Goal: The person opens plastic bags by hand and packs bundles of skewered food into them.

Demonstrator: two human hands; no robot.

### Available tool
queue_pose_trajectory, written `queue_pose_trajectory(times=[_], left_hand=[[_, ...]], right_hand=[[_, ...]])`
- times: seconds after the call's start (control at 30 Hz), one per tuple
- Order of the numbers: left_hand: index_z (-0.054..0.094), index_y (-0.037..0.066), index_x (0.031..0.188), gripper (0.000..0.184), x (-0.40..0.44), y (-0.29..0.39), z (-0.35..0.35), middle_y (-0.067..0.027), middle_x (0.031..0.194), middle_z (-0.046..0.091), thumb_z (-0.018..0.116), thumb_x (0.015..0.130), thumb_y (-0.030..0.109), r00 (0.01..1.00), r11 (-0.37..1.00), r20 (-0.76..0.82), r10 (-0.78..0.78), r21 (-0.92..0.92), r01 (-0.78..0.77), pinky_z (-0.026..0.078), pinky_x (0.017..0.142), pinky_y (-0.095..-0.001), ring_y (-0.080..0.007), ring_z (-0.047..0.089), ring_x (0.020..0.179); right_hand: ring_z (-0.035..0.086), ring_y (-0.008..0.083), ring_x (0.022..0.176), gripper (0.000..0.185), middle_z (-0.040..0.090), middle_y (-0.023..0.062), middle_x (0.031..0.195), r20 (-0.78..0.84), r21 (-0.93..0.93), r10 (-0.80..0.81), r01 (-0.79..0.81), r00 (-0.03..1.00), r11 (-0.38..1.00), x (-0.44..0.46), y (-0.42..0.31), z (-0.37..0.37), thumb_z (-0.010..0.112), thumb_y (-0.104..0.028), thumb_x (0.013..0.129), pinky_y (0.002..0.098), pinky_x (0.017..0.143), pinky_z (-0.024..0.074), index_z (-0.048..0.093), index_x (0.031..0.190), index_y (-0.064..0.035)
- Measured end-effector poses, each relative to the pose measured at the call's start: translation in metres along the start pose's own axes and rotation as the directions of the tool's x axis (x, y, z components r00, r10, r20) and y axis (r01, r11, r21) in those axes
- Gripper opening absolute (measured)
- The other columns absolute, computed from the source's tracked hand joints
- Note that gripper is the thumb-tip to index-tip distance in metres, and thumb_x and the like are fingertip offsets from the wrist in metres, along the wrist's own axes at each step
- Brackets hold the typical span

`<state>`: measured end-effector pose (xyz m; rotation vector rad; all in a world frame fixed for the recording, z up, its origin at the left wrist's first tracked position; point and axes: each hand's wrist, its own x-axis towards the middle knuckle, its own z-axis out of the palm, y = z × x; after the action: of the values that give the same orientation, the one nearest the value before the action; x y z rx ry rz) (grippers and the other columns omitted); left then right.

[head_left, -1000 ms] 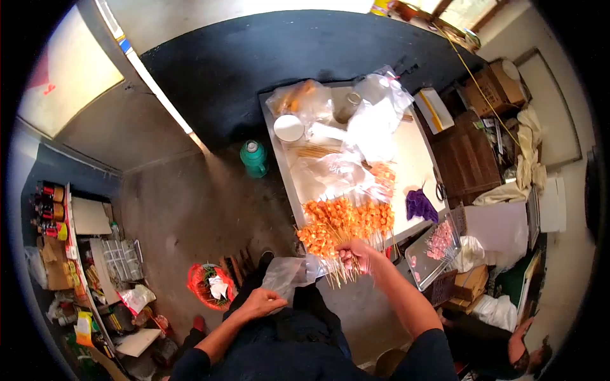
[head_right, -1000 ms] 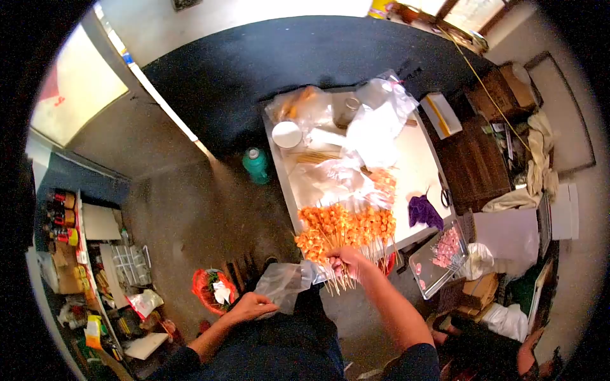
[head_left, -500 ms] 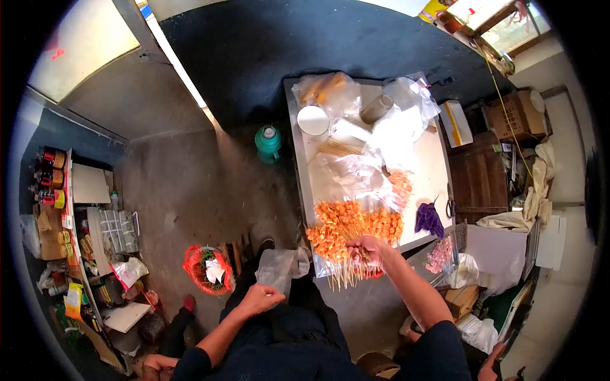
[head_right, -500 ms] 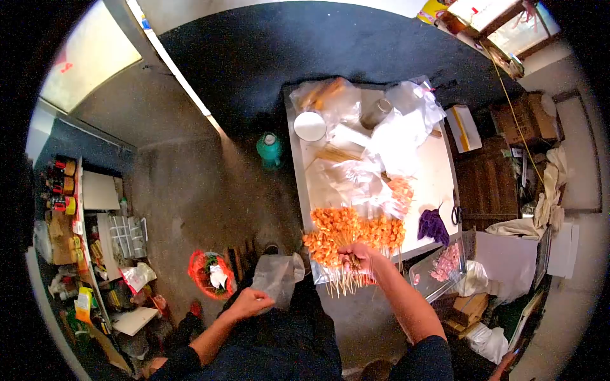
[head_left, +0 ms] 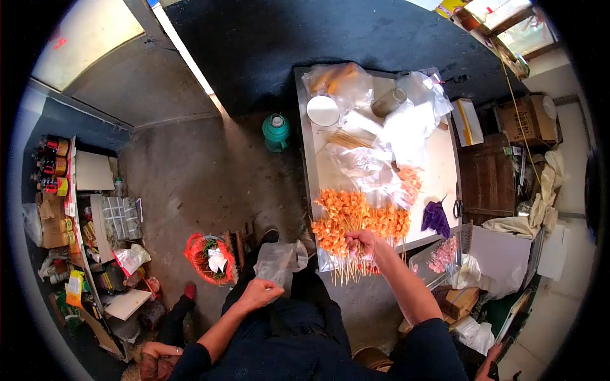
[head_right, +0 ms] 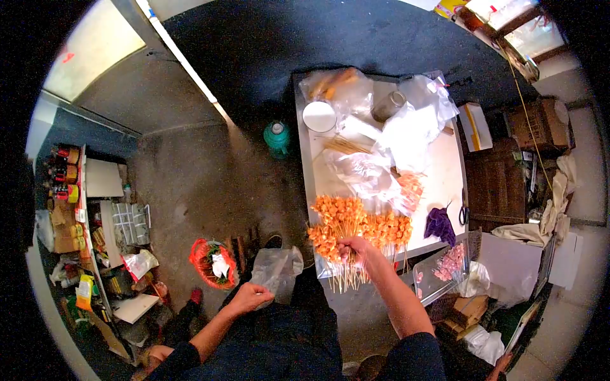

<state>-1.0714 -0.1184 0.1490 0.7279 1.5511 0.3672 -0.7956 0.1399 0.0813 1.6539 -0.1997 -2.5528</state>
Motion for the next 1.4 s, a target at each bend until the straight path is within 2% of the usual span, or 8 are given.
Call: queue_pose_trajectory(times=[0.23, 0.4, 0.6, 0.77, 0.93, 1.03, 1.3, 1.4], left_hand=[[0.07, 0.002, 0.084, 0.034, 0.011, -0.007, 0.002, -0.0109, 0.071, 0.066, 0.068, 0.077, 0.035, 0.998, 0.998, -0.002, 0.058, 0.036, -0.058, 0.049, 0.065, -0.0322, -0.0156, 0.061, 0.067], [0.07, 0.002, 0.085, 0.034, 0.019, 0.002, -0.001, -0.016, 0.073, 0.066, 0.068, 0.076, 0.035, 0.995, 0.993, -0.008, 0.1, 0.071, -0.099, 0.05, 0.065, -0.0334, -0.0204, 0.065, 0.068], [0.068, -0.001, 0.083, 0.031, 0.026, 0.006, -0.001, -0.0126, 0.068, 0.065, 0.067, 0.075, 0.029, 0.991, 0.989, -0.025, 0.133, 0.075, -0.131, 0.049, 0.063, -0.0304, -0.0137, 0.062, 0.065], [0.067, 0.003, 0.095, 0.025, 0.027, 0.014, -0.017, 0.0013, 0.073, 0.062, 0.063, 0.075, 0.017, 0.976, 0.946, -0.113, 0.185, -0.25, -0.208, 0.045, 0.059, -0.0252, -0.0083, 0.054, 0.062], [0.06, 0.005, 0.107, 0.028, 0.028, 0.053, -0.057, 0.0035, 0.081, 0.058, 0.063, 0.079, 0.01, 0.972, 0.852, -0.181, 0.151, -0.475, -0.221, 0.042, 0.061, -0.0199, -0.0052, 0.051, 0.068], [0.055, 0.002, 0.109, 0.032, 0.039, 0.073, -0.077, -0.0017, 0.087, 0.063, 0.066, 0.079, 0.006, 0.892, 0.744, -0.306, 0.332, -0.497, -0.447, 0.049, 0.073, -0.0237, -0.0103, 0.06, 0.079], [0.055, 0.003, 0.104, 0.021, 0.03, 0.149, -0.107, -0.005, 0.088, 0.066, 0.063, 0.086, 0.01, 0.85, 0.794, -0.301, 0.432, -0.322, -0.516, 0.052, 0.069, -0.027, -0.0128, 0.063, 0.078], [0.055, 0.003, 0.104, 0.018, 0.022, 0.172, -0.11, -0.0059, 0.09, 0.065, 0.059, 0.089, 0.012, 0.86, 0.783, -0.277, 0.428, -0.362, -0.506, 0.052, 0.071, -0.0282, -0.0137, 0.063, 0.079]], right_hand=[[0.034, 0.0072, 0.041, 0.024, 0.041, -0.0023, 0.056, -0.106, -0.043, -0.123, 0.119, 0.987, 0.992, -0.024, 0.032, 0.017, 0.045, -0.017, 0.096, 0.021, 0.034, 0.0296, 0.04, 0.073, -0.0121], [0.03, 0.0056, 0.039, 0.033, 0.035, -0.0056, 0.051, 0.075, -0.026, -0.239, 0.242, 0.968, 0.97, -0.048, 0.052, 0.016, 0.046, -0.023, 0.098, 0.0207, 0.034, 0.0266, 0.041, 0.067, -0.0136], [0.031, 0.0052, 0.037, 0.039, 0.033, -0.0048, 0.046, 0.26, 0.104, -0.395, 0.381, 0.881, 0.919, -0.058, 0.056, 0.013, 0.046, -0.028, 0.098, 0.0206, 0.033, 0.028, 0.042, 0.062, -0.0116], [0.03, 0.0061, 0.038, 0.036, 0.034, -0.0049, 0.048, 0.293, 0.139, -0.482, 0.462, 0.826, 0.876, -0.079, 0.084, 0.019, 0.053, -0.029, 0.095, 0.0211, 0.034, 0.0257, 0.041, 0.065, -0.0133], [0.035, 0.0072, 0.038, 0.028, 0.04, -0.0026, 0.049, 0.089, -0.08, -0.609, 0.615, 0.788, 0.784, -0.09, 0.125, 0.04, 0.064, -0.024, 0.088, 0.0223, 0.033, 0.0261, 0.048, 0.069, -0.0107], [0.039, 0.0089, 0.037, 0.025, 0.046, -0.0005, 0.049, -0.039, -0.254, -0.666, 0.638, 0.744, 0.727, -0.092, 0.147, 0.053, 0.07, -0.022, 0.083, 0.0238, 0.034, 0.0296, 0.053, 0.071, -0.0074], [0.047, 0.0092, 0.043, 0.027, 0.053, 0.0003, 0.055, -0.017, -0.536, -0.879, 0.738, 0.476, 0.41, -0.06, 0.191, 0.079, 0.071, -0.028, 0.081, 0.0241, 0.04, 0.0358, 0.058, 0.074, -0.0056], [0.063, 0.019, 0.062, 0.032, 0.066, 0.0101, 0.069, 0.063, -0.747, -0.989, 0.664, 0.133, 0.042, -0.056, 0.196, 0.089, 0.071, -0.027, 0.08, 0.0346, 0.06, 0.0494, 0.064, 0.095, 0.0002]])
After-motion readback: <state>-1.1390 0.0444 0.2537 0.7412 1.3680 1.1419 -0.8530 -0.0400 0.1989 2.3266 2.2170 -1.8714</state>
